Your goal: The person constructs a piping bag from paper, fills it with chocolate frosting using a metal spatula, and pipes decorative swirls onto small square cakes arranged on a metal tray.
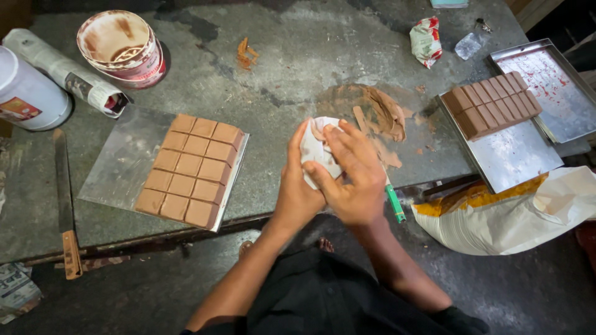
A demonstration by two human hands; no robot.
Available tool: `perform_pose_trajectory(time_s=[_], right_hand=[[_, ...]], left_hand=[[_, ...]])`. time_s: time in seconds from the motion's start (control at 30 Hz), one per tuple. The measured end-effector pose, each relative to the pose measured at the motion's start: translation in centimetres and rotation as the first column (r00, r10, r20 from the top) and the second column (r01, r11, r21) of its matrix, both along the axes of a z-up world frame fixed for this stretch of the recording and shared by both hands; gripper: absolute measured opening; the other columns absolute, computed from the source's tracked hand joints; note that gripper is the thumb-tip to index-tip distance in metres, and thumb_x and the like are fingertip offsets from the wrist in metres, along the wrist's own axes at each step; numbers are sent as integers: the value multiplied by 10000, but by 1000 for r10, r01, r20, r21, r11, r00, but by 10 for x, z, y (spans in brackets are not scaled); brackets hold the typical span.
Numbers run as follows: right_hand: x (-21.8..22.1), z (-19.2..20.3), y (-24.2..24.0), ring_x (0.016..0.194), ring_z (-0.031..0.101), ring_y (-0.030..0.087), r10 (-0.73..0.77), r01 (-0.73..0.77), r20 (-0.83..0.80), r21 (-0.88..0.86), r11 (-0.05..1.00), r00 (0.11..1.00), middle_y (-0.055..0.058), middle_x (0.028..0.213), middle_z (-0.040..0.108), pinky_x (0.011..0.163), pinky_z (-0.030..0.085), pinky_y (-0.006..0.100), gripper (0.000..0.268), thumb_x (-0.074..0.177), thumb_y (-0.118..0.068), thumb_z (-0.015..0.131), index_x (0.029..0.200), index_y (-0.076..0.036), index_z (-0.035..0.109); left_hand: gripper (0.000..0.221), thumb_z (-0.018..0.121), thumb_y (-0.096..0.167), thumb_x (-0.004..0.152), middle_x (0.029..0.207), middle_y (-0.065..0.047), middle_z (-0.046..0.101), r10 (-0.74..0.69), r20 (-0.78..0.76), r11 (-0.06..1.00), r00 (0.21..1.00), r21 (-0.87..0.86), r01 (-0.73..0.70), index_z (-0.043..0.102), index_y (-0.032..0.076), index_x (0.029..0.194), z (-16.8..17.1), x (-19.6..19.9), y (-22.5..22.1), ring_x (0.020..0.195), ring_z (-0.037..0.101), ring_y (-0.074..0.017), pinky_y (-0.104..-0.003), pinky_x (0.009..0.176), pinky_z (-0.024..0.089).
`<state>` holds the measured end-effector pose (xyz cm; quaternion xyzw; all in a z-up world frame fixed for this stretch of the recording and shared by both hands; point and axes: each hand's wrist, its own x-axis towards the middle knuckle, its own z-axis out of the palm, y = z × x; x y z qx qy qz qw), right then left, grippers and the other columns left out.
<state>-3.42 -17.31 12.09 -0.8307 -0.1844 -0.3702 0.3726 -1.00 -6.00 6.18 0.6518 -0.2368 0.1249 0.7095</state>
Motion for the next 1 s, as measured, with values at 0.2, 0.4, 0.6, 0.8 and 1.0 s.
perform_pose_trajectory(time_s=[0.2,0.4,0.6,0.8,1.0], right_hand=[[-4,-5,17,1225,653,346,-48,45,50,62,997,998,127,1145,718,1047,538,428,176,917,-34,785,1089,-18,754],[-6,-6,19,1152,633,313,4,-3,-6,158,987,1000,75,1016,707,988,522,396,159,916,-24,774,1076,-24,768],[-5,-10,20,1068,641,225,58,-29,-90,297,955,994,84,976,697,914,535,340,84,948,-35,773,1016,7,748],[4,12,16,1165,599,219,215,-209,27,380,901,976,93,1104,702,1055,513,349,94,1016,29,708,1110,31,714],[27,-37,-41,1067,627,152,-27,-46,155,449,893,988,84,1222,652,969,541,266,163,1144,23,581,1270,0,682]], left_hand=[[775,687,125,1002,1522,-290,535,225,82,964,971,126,-234,234,41,1625,-1,-14,-6,1423,580,-406,-439,1149,507],[791,689,105,1001,1540,-302,503,262,146,957,954,85,-276,203,12,1618,-11,-18,-7,1427,566,-417,-452,1166,490],[822,711,60,974,1502,-301,517,283,133,945,950,131,-300,193,5,1610,-18,-21,-6,1386,593,-421,-442,1125,526],[890,768,64,900,1488,-293,530,272,139,934,952,198,-296,225,48,1605,-12,-15,-3,1341,615,-414,-428,1074,557],[939,784,4,798,1395,-231,638,211,-83,972,974,121,-200,295,64,1598,-15,-18,0,1285,675,-326,-401,1045,553]])
